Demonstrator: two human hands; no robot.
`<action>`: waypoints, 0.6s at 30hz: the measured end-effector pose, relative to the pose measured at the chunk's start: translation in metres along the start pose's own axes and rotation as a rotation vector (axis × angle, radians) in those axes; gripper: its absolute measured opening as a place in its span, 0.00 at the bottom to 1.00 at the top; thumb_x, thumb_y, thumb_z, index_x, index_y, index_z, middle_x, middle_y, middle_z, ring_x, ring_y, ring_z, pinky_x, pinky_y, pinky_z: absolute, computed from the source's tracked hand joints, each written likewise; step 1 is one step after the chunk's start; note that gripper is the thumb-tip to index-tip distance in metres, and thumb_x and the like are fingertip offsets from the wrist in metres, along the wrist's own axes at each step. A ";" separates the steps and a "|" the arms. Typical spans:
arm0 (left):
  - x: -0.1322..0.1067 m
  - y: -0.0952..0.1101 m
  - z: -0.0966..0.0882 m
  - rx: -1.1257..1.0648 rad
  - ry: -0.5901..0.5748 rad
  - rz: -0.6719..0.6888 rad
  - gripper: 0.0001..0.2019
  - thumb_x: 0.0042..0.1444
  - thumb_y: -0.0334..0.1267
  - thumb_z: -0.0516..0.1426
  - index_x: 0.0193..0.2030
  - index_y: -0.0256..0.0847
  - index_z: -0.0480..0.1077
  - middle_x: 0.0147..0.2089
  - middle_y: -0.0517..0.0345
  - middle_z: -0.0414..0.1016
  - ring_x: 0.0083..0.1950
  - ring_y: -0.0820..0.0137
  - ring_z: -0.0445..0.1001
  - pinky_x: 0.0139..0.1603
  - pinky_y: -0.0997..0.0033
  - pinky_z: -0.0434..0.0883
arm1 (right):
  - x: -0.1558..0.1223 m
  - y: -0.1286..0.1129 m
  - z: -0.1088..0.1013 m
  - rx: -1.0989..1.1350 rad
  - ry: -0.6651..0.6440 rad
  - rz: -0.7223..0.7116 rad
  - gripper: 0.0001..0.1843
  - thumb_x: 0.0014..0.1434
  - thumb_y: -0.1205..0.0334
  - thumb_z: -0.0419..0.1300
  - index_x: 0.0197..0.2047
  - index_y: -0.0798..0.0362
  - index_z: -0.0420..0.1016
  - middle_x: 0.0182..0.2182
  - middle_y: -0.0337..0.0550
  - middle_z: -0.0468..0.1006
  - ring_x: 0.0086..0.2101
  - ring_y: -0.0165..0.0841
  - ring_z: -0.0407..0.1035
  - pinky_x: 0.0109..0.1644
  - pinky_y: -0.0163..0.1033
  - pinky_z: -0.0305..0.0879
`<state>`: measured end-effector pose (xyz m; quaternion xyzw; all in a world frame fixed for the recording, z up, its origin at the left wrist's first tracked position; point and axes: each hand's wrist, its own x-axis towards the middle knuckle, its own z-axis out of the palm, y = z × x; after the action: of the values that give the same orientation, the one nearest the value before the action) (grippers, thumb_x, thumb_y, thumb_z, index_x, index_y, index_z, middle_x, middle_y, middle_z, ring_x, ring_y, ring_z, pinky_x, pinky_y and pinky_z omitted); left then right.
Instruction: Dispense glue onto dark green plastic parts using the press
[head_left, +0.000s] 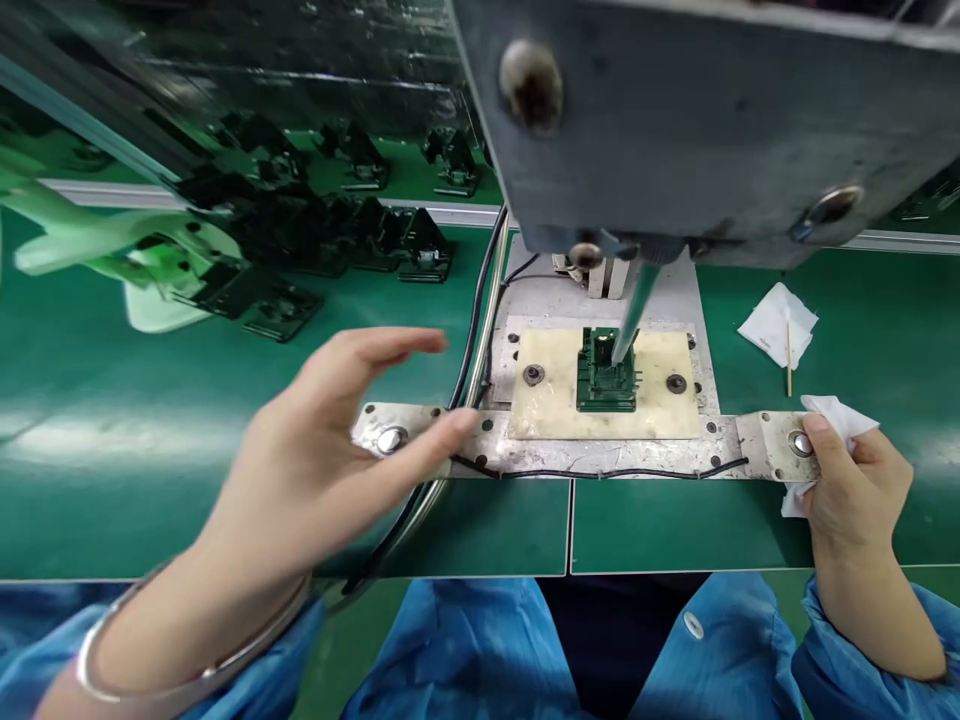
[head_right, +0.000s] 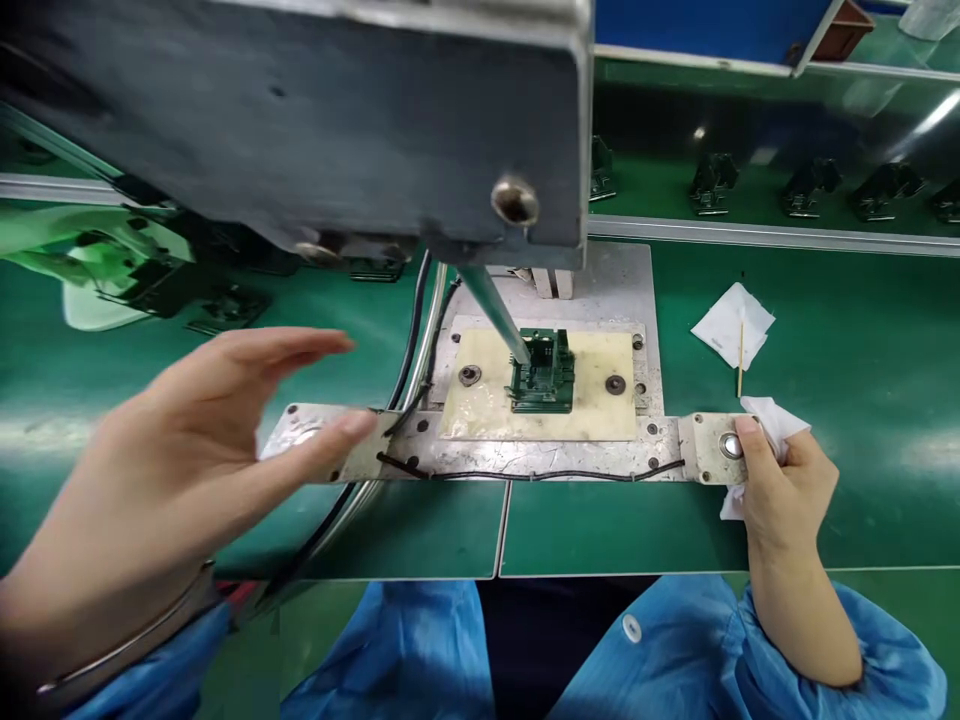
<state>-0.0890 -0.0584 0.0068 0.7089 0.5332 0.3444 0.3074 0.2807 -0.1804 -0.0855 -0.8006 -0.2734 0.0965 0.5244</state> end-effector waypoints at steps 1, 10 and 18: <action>0.007 0.007 0.005 -0.006 -0.080 0.052 0.28 0.49 0.48 0.69 0.57 0.52 0.71 0.57 0.56 0.74 0.63 0.52 0.69 0.69 0.54 0.63 | 0.000 -0.001 0.001 0.023 -0.001 0.026 0.24 0.47 0.39 0.70 0.26 0.53 0.74 0.18 0.34 0.63 0.20 0.30 0.56 0.19 0.35 0.52; 0.060 0.026 0.070 -0.318 -0.502 -0.074 0.30 0.41 0.44 0.72 0.51 0.41 0.70 0.55 0.49 0.76 0.60 0.53 0.74 0.65 0.49 0.69 | 0.000 0.004 0.004 0.036 -0.013 0.024 0.22 0.48 0.41 0.70 0.24 0.53 0.75 0.18 0.35 0.65 0.22 0.31 0.57 0.22 0.36 0.52; 0.054 0.045 0.053 -0.384 -0.613 -0.415 0.19 0.42 0.50 0.72 0.33 0.36 0.78 0.29 0.54 0.76 0.30 0.67 0.74 0.27 0.71 0.71 | 0.003 0.008 0.007 0.036 -0.031 -0.029 0.21 0.49 0.42 0.69 0.28 0.54 0.79 0.19 0.36 0.69 0.24 0.32 0.61 0.27 0.38 0.57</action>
<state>-0.0111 -0.0204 0.0214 0.5861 0.4747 0.1416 0.6412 0.2824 -0.1756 -0.0951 -0.7854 -0.2913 0.1064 0.5358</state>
